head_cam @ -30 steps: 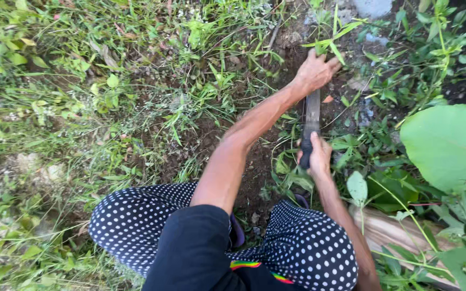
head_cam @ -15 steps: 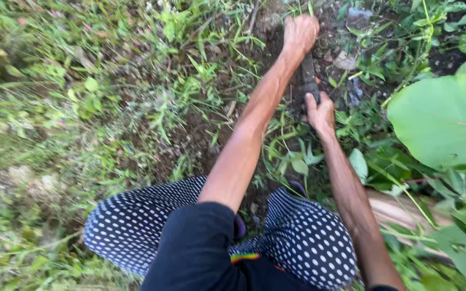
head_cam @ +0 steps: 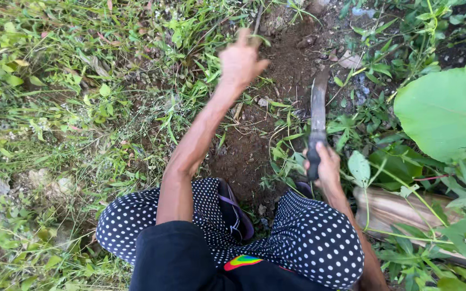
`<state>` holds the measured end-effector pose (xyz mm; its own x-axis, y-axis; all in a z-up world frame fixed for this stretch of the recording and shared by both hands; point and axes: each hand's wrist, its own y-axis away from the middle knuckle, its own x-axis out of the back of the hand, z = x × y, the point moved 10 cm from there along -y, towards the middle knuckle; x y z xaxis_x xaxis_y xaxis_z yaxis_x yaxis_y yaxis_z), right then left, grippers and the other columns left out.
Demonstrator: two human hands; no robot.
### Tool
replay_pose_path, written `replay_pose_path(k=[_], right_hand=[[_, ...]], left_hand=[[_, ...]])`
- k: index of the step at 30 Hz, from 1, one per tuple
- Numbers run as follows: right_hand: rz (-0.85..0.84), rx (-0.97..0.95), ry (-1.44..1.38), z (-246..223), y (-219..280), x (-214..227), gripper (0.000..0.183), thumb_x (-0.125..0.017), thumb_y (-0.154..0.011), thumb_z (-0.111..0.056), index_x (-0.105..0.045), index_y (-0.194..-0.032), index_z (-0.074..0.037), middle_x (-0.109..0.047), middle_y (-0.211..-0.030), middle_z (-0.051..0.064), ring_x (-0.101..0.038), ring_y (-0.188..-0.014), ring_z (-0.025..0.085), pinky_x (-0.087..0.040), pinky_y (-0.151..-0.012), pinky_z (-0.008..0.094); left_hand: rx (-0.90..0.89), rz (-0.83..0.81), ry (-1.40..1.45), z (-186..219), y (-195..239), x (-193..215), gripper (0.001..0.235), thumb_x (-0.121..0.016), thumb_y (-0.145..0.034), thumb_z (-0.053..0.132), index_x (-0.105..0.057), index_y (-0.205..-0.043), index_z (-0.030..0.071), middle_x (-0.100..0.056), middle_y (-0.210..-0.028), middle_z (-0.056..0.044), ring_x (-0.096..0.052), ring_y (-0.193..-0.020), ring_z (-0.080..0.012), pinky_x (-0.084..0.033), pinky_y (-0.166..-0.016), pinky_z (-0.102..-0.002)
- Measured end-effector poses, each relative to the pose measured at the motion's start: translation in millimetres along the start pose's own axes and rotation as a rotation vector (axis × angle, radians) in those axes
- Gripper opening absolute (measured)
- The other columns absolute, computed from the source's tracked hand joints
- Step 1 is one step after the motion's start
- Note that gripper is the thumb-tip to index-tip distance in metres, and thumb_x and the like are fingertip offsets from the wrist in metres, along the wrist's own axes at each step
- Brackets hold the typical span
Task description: The person squats on the ground and uses a sickle to cut weeds and grass at the base. They pull the cut vegetation by hand and clear a patch of soil.
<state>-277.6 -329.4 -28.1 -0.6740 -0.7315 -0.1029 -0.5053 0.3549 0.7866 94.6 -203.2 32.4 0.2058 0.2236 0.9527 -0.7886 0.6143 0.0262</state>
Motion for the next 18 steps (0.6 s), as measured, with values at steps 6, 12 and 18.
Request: replay_pose_path(k=[6,12,18], right_hand=[[-0.034,0.062,-0.109,-24.3,-35.4,-31.7,0.028,-0.050,-0.108,-0.031,-0.054,-0.111,-0.004,-0.068,-0.082,0.011,-0.057,-0.049,0.016,-0.049,-0.040,0.033],[-0.066,0.110,-0.040,-37.3,-48.8,-23.3,0.032,-0.048,-0.108,-0.035,-0.058,-0.107,-0.005,-0.066,-0.080,0.009,-0.057,-0.048,0.016,-0.050,-0.040,0.033],[0.000,0.153,-0.018,-15.2,-37.4,-27.7,0.027,-0.048,-0.105,-0.033,-0.060,-0.113,-0.011,-0.067,-0.078,0.009,-0.058,-0.047,0.015,-0.049,-0.039,0.031]], left_hand=[[-0.542,-0.021,0.115,210.6,-36.1,-124.1,0.043,-0.060,-0.086,0.006,-0.055,-0.128,-0.004,-0.073,-0.088,-0.016,-0.069,-0.053,-0.0232,-0.053,-0.042,-0.039],[-0.166,-0.022,-0.373,155.9,-82.4,-199.4,0.018,-0.055,-0.098,0.017,-0.065,-0.110,0.007,-0.065,-0.091,-0.004,-0.063,-0.074,-0.0205,-0.048,-0.071,-0.042],[-0.342,0.070,-0.207,165.3,-56.6,-198.5,0.014,-0.057,-0.088,0.021,-0.069,-0.091,0.016,-0.066,-0.078,-0.003,-0.068,-0.070,-0.0225,-0.050,-0.071,-0.049]])
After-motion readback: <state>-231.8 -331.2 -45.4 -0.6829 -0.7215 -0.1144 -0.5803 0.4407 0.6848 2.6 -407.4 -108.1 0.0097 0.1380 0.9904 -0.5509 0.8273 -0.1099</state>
